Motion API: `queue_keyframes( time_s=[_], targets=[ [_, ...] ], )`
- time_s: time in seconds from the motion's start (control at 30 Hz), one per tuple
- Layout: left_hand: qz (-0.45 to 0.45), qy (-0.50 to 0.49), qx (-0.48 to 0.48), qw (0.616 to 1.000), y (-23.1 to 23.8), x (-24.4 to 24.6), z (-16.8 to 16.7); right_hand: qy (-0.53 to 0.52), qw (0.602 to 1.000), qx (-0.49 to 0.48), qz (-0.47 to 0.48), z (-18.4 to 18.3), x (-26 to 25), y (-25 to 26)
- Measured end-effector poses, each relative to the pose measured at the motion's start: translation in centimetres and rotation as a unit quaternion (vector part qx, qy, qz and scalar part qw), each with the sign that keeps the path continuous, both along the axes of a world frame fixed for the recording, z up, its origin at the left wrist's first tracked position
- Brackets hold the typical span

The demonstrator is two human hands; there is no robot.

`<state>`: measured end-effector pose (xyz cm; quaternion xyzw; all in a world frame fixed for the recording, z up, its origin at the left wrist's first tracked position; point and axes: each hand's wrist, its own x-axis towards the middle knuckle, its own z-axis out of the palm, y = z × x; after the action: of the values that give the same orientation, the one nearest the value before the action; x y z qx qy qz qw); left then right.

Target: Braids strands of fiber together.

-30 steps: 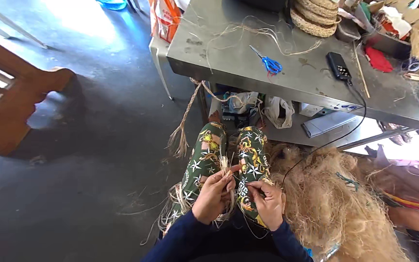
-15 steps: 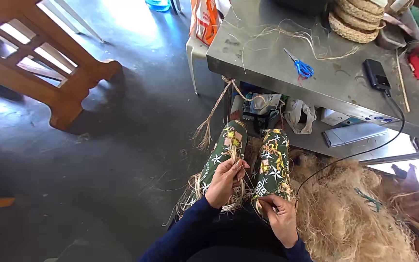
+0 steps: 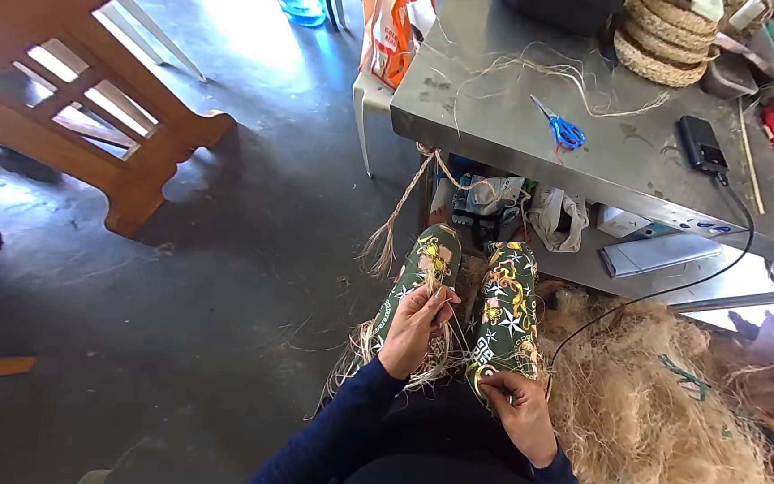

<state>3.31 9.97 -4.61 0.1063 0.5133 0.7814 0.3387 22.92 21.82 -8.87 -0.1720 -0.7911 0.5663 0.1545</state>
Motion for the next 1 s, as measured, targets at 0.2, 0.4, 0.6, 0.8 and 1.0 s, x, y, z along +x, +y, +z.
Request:
queue_keyframes(
  time_s=[0.2,0.4,0.6,0.8,1.0],
  targets=[
    [0.009,-0.001,0.001,1.000,0.1,-0.1,0.2,-0.033,0.999,0.002,0.022,0.0,0.2,0.2],
    [0.009,0.003,0.007,1.000,0.1,-0.2,0.2,-0.061,0.997,0.022,0.047,0.0,0.5,0.7],
    [0.006,0.005,0.006,1.000,0.0,-0.3,0.2,-0.096,0.992,0.037,0.071,0.1,0.8,1.1],
    [0.021,-0.004,0.004,1.000,0.0,-0.2,0.4,-0.119,0.990,0.020,0.077,0.3,1.2,1.7],
    [0.043,0.038,-0.001,0.998,-1.7,-2.0,2.0,-0.058,0.998,-0.026,-0.022,2.4,1.0,4.8]
  ],
)
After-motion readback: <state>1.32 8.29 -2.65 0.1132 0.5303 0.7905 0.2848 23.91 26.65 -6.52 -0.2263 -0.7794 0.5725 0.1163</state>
